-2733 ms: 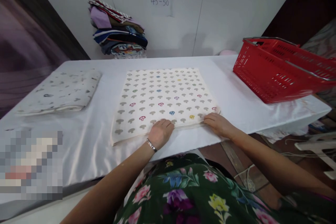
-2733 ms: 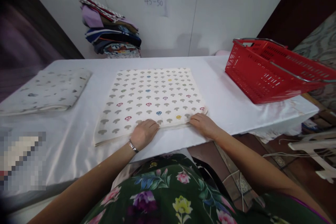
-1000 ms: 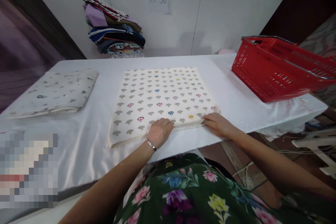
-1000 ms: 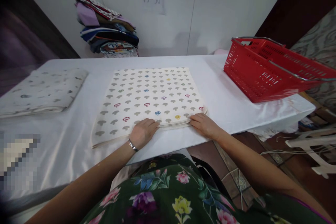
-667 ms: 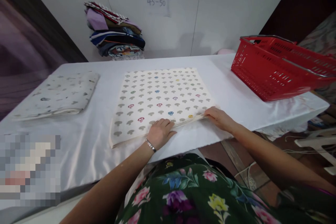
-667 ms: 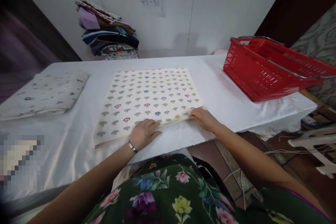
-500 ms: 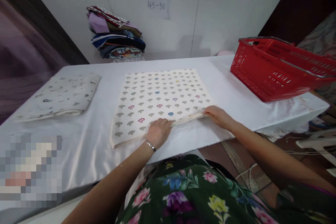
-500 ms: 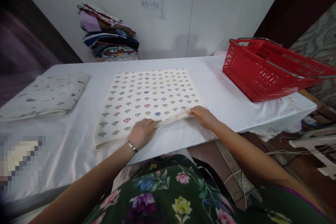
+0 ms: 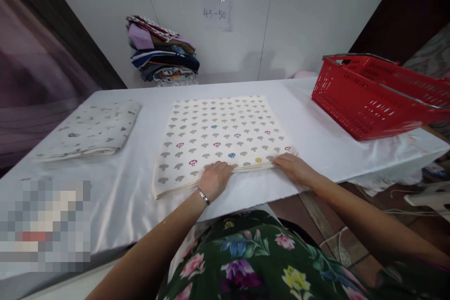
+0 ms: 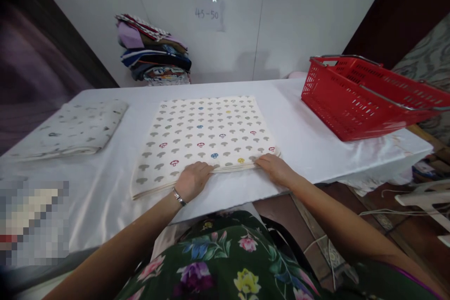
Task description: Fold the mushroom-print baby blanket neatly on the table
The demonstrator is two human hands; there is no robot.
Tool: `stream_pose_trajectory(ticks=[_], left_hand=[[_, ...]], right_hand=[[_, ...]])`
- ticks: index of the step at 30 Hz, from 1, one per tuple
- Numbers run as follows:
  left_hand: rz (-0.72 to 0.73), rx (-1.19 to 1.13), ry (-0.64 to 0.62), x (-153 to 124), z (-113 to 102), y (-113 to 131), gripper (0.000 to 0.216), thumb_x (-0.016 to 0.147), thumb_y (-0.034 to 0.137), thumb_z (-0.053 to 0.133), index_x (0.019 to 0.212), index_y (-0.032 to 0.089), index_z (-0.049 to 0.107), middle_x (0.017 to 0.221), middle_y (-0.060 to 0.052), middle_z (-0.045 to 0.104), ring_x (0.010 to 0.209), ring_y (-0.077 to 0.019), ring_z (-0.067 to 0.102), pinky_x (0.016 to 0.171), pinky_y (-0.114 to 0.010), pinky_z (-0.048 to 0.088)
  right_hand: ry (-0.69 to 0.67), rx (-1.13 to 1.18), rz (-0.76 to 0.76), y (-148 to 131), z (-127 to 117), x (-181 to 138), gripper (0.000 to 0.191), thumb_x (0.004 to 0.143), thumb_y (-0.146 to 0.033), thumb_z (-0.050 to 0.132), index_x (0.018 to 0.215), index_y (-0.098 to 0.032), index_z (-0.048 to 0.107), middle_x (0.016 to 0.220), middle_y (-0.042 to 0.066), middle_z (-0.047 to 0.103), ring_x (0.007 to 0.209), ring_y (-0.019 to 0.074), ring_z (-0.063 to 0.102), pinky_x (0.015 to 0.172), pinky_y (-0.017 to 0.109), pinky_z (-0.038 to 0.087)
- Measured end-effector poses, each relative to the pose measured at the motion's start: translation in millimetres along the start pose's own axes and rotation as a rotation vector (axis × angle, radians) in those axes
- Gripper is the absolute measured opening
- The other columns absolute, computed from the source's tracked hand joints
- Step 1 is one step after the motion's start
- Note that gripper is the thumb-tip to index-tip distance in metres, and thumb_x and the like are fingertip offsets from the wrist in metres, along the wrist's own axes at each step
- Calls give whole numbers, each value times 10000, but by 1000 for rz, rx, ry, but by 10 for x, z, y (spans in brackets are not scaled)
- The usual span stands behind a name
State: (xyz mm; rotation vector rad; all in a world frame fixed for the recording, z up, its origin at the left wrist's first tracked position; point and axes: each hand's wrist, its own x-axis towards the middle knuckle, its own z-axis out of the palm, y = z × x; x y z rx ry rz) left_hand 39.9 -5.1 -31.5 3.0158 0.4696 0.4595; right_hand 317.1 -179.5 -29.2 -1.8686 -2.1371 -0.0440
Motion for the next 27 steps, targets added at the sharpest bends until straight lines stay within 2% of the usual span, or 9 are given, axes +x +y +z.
stream_pose_trajectory(ticks=[4, 7, 15, 22, 27], left_hand=[[4, 7, -4, -22, 16, 26, 218, 911, 256, 395, 997, 195, 586, 936, -61, 577, 859, -177, 513, 732, -320, 409], [-8, -4, -16, -34, 19, 33, 205, 911, 254, 395, 957, 184, 583, 930, -58, 570, 851, -178, 504, 736, -328, 406], [-16, 6, -46, -69, 45, 103, 165, 891, 265, 438, 919, 177, 575, 886, -59, 559, 852, -199, 489, 732, -348, 384], [-48, 82, -32, -275, -8, 61, 224, 904, 172, 365, 1055, 167, 530, 1004, -63, 551, 915, -184, 466, 794, -331, 361], [-138, 117, -72, -412, -89, -2, 211, 897, 168, 368, 1030, 168, 532, 994, -75, 541, 932, -189, 455, 774, -329, 358]], right_hand=[[-36, -30, -29, -87, 46, -19, 297, 875, -183, 420, 1133, -188, 566, 1046, 96, 606, 938, 204, 543, 827, 369, 457], [-28, -63, -28, -181, 55, 27, 319, 876, -235, 448, 1175, -172, 538, 1098, 114, 586, 953, 222, 528, 824, 394, 448], [-40, -140, -44, -190, 125, -55, 336, 883, -129, 350, 1126, -185, 575, 1023, 94, 613, 896, 206, 538, 771, 353, 451], [28, -192, -126, -135, 214, -146, 366, 842, -113, 349, 1087, -185, 612, 1004, 102, 630, 893, 211, 564, 778, 351, 446], [91, -243, -128, -311, 318, 4, 343, 848, -187, 368, 1092, -200, 610, 1052, 102, 612, 915, 238, 561, 764, 366, 436]])
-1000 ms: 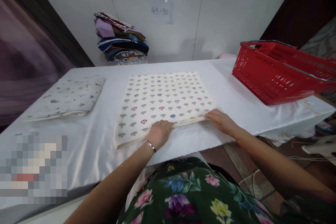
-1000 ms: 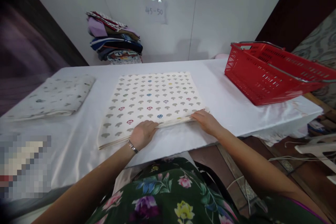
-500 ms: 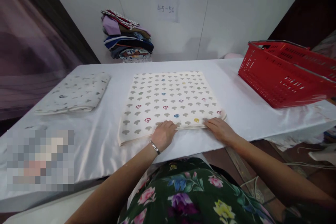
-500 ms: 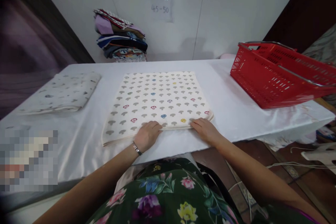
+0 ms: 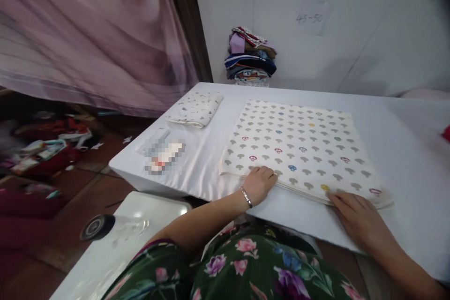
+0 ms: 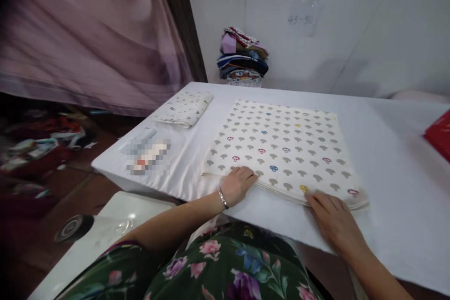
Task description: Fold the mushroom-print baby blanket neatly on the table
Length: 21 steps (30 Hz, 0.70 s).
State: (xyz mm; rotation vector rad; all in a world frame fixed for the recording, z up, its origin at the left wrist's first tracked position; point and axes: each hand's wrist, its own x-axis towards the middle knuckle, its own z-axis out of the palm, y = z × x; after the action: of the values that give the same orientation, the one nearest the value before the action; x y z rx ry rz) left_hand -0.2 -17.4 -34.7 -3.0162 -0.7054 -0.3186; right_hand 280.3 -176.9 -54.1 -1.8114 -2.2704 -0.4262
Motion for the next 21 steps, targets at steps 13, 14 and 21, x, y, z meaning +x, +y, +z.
stream_pose_trajectory(ticks=[13, 14, 21], left_hand=[[-269, 15, 29, -436, -121, -532, 219, 858, 120, 416, 997, 186, 571, 970, -60, 584, 943, -183, 478, 798, -331, 383], [-314, 9, 49, -516, -149, -610, 229, 852, 112, 420, 1000, 190, 577, 973, -55, 595, 954, -180, 484, 807, -332, 389], [-417, -83, 126, -910, -244, -821, 435, 774, 33, 411, 1131, 225, 566, 1165, -37, 591, 1141, -166, 461, 940, -362, 404]], right_hand=[[46, 26, -143, -30, 364, 142, 418, 782, -113, 376, 1112, -223, 608, 981, 81, 631, 825, 221, 581, 736, 355, 473], [52, 26, -154, -19, 379, 131, 423, 773, -112, 382, 1109, -230, 610, 971, 76, 634, 814, 219, 586, 722, 348, 478], [76, 124, -157, -179, 303, 191, 594, 738, -97, 395, 1285, -315, 469, 967, 56, 641, 806, 230, 611, 680, 359, 507]])
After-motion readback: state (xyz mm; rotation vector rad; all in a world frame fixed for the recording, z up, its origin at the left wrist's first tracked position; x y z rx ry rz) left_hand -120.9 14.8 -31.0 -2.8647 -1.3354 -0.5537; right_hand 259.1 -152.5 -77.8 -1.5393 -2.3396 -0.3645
